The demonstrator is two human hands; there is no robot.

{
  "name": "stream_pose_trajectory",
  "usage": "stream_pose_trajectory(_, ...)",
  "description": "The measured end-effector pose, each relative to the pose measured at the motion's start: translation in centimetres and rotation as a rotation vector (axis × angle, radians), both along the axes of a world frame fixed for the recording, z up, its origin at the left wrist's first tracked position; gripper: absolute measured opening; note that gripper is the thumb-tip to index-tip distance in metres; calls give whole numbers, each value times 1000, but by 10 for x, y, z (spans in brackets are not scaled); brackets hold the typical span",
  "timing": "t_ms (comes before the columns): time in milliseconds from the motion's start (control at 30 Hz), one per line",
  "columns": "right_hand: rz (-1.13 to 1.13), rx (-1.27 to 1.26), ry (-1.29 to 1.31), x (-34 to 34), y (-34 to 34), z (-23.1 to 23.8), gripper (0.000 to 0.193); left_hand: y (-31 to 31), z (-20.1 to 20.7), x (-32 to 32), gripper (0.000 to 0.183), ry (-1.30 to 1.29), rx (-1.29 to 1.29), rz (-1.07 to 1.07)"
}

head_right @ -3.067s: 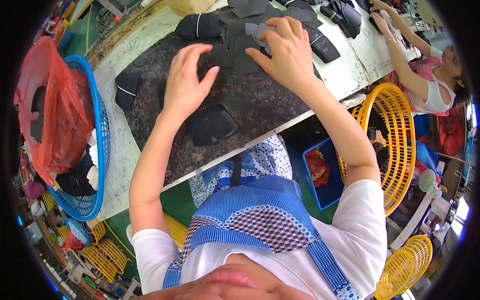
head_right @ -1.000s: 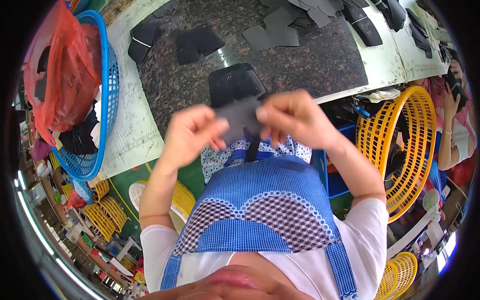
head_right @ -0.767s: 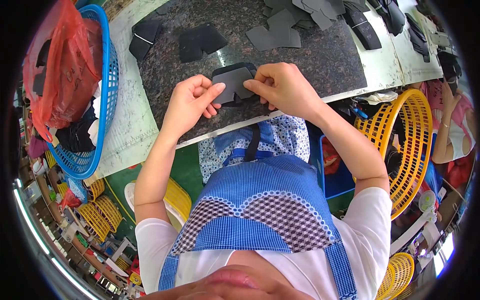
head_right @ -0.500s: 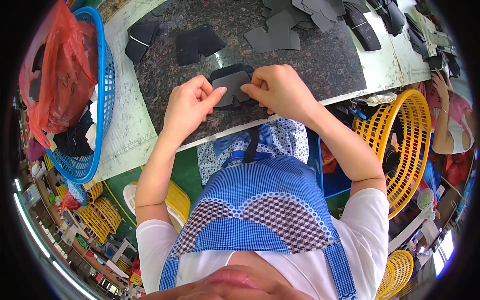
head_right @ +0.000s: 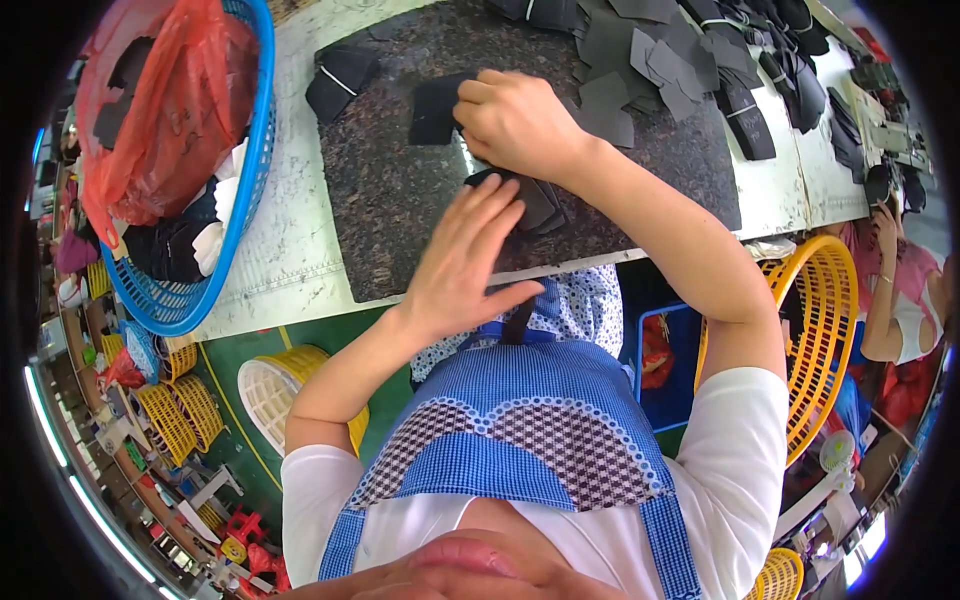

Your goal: Sorting, stacking, and organizing small black shoe components on a workbench in a factory setting.

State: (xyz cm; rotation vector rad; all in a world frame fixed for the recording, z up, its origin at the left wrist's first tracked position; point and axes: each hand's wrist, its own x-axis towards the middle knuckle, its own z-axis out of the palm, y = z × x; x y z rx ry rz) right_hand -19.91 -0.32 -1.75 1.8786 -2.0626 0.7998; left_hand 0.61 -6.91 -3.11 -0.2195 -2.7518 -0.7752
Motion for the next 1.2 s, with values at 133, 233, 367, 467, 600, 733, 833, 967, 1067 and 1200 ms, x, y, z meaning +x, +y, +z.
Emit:
stream_pose_trajectory(133,0,73,-62,-8,-6,-3,9,-50,14,1,59,152,-75,152)
stream_pose_trajectory(233,-105,84,-237,-19,-11,-1,11,-65,8,-22,60,191,-187,193)
stream_pose_trajectory(367,-412,-348,-675,-25,8,46,10,-74,6,-29,53,106,-142,208)
stream_pose_trajectory(467,-143,-336,30,10,70,54,15,-75,7,-38,37,109,-92,178)
stream_pose_trajectory(600,-76,14,-73,58,103,12,20,-74,13,-54,22,165,-103,255)
stream_pose_trajectory(733,-530,-116,-263,17,124,19,26,-53,28,-95,33,176,-71,73)
stream_pose_trajectory(833,-735,66,-184,-7,129,2,30,-23,25,-129,50,47,-122,-54)
stream_pose_trajectory(967,-649,10,-365,-5,126,-6,35,-11,12,-143,48,40,-218,-63)
stream_pose_trajectory(1067,-538,-8,-566,-6,121,-5,34,-16,16,-145,45,89,-285,-113)
stream_pose_trajectory(1200,-278,-392,-1573,-4,114,14,38,-11,35,-136,34,287,-123,-75)
